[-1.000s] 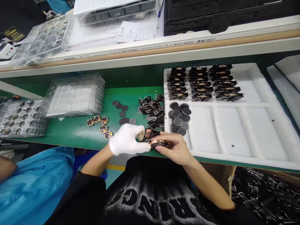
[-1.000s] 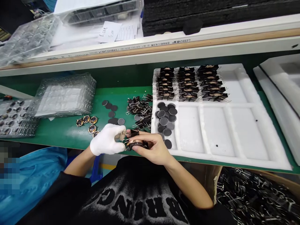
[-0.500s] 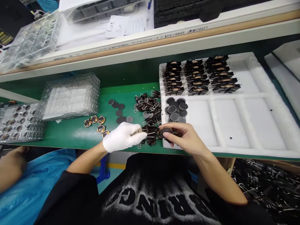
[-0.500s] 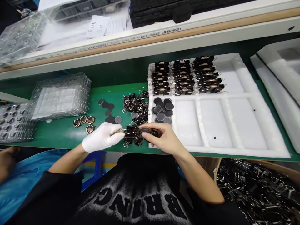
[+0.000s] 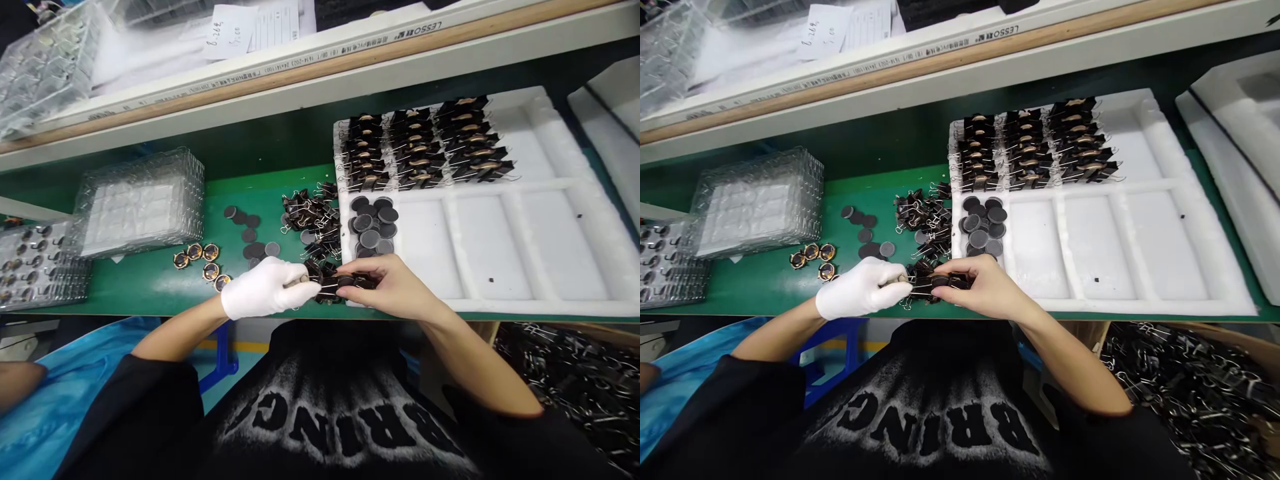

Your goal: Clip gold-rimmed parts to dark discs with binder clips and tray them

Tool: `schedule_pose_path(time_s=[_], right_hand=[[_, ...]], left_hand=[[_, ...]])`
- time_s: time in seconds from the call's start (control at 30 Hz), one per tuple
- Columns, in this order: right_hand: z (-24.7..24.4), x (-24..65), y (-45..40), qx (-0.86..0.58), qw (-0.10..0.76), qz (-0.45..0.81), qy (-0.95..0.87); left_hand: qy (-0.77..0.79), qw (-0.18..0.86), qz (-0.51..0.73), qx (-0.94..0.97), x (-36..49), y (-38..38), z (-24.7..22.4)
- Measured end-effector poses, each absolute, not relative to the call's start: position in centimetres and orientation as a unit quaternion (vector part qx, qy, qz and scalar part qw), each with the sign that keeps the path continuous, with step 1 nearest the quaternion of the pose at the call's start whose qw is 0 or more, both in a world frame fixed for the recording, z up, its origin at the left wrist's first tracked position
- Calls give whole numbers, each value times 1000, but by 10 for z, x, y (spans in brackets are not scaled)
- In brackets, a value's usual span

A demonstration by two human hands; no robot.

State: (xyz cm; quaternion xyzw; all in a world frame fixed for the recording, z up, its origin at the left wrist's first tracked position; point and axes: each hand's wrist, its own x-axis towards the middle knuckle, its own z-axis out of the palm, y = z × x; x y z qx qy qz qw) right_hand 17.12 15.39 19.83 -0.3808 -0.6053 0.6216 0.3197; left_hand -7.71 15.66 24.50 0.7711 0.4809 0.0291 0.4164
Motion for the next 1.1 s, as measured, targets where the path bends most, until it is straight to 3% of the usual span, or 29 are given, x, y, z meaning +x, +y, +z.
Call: schedule_pose_path(time_s=[0.1,0.2,0.33,0.4,0.5,0.57,0.67,0.83,1.1], right_hand=[[201,179,157,-367,295,659,-586],[203,190,166,-321,292,725,-534],[199,186,172,-258,412,671,-560],[195,176,169,-197,478,626,-583],[195,173,167,-151,553,580,-578],[204,196,173,-195,567,537,-593],[228,270,202,-348,488,421,-681],[254,404,295,-621,107,95,-771],[215,449,435,-695,80,15,-715]], left_hand=[[475,471,38,742,-82,162,244],[457,604,80,648,-88,165,241],[407,753,163,490,-77,160,227],[394,800,140,430,-64,158,219],[387,805,80,442,-48,157,214],[383,770,103,500,-48,157,216],[394,711,179,554,-64,153,219],[480,610,248,580,-95,129,209],[534,595,279,531,-85,104,195]])
